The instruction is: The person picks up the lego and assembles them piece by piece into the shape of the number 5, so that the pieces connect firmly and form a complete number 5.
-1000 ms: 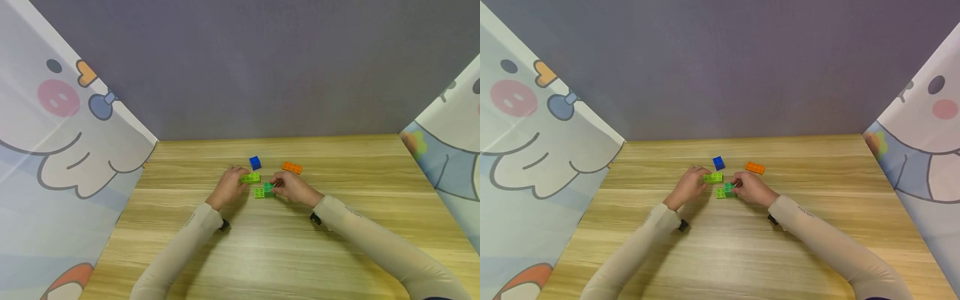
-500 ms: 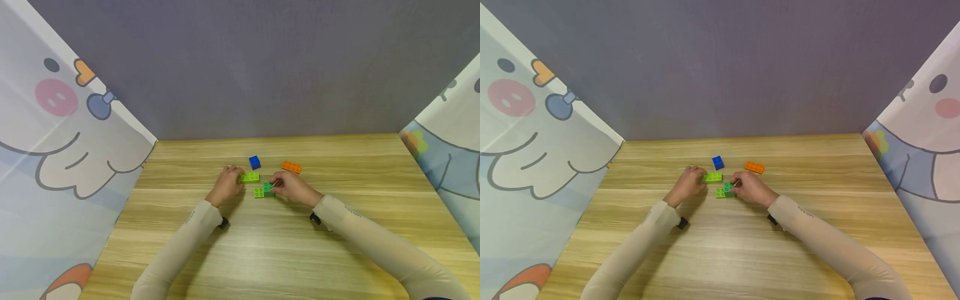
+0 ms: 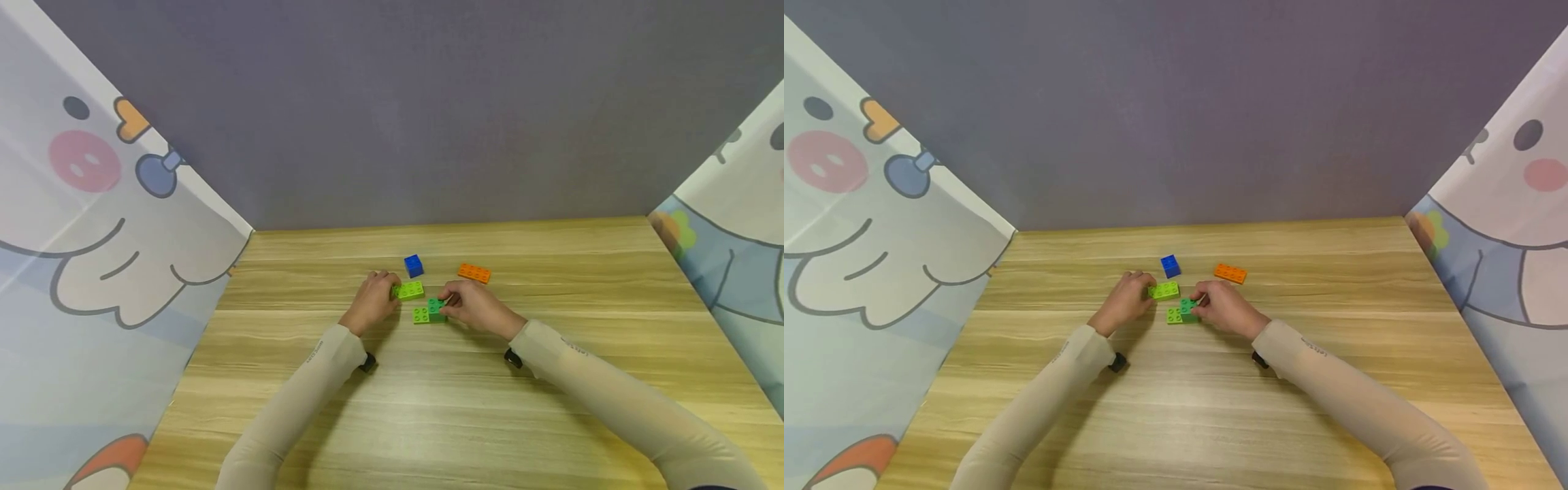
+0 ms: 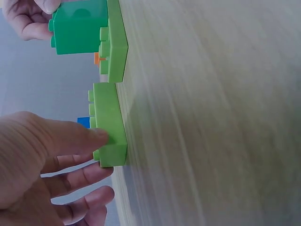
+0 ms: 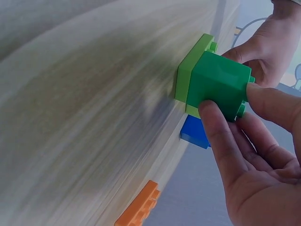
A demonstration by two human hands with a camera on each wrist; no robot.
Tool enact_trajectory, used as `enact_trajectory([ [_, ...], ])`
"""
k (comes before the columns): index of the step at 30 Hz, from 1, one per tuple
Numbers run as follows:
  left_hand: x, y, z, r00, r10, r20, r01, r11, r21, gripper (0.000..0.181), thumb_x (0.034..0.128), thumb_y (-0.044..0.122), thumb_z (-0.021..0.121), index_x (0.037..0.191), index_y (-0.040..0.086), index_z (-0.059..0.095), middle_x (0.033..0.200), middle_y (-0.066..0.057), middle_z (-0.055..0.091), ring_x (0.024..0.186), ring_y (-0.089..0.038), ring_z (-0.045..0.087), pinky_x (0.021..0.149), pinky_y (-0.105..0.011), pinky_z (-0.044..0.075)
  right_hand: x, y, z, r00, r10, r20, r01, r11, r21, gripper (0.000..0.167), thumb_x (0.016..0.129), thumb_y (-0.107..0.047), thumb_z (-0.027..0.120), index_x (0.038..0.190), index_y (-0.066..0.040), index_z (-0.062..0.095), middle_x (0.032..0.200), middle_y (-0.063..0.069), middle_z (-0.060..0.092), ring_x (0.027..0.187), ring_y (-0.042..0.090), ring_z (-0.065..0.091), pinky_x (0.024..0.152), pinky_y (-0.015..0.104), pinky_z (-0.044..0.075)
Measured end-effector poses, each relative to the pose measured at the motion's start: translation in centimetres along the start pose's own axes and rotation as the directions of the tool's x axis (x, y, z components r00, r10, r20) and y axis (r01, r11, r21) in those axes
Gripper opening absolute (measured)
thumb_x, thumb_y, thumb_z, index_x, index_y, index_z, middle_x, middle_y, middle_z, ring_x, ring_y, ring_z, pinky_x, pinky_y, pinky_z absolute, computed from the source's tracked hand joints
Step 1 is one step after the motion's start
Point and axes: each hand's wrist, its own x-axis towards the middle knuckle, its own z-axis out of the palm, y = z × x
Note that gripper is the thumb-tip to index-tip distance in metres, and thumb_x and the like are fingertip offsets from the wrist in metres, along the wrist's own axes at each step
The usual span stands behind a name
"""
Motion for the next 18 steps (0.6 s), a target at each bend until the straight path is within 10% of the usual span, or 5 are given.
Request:
enact_trajectory([
  [18,-0.10,0.38,-0.18,0.999,0.014,-0.046,-0.014,1.000,-0.015,0.033,0.0832,0.012,0.071,0.114,0.003,0.064,0.115,-0.010,0.060,0.108,-0.029,0.051,0.098,-0.045,0.038,-0.19,0.08,0.26,1.000,0.003,-0.028,-0.004,1.000,-0.020,0.016,0.085,-0.007,0.071,0.100,-0.006,0.066,0.096,0.003,0.064,0.080,0.013,0.061,0.069,0.026,0.053],
])
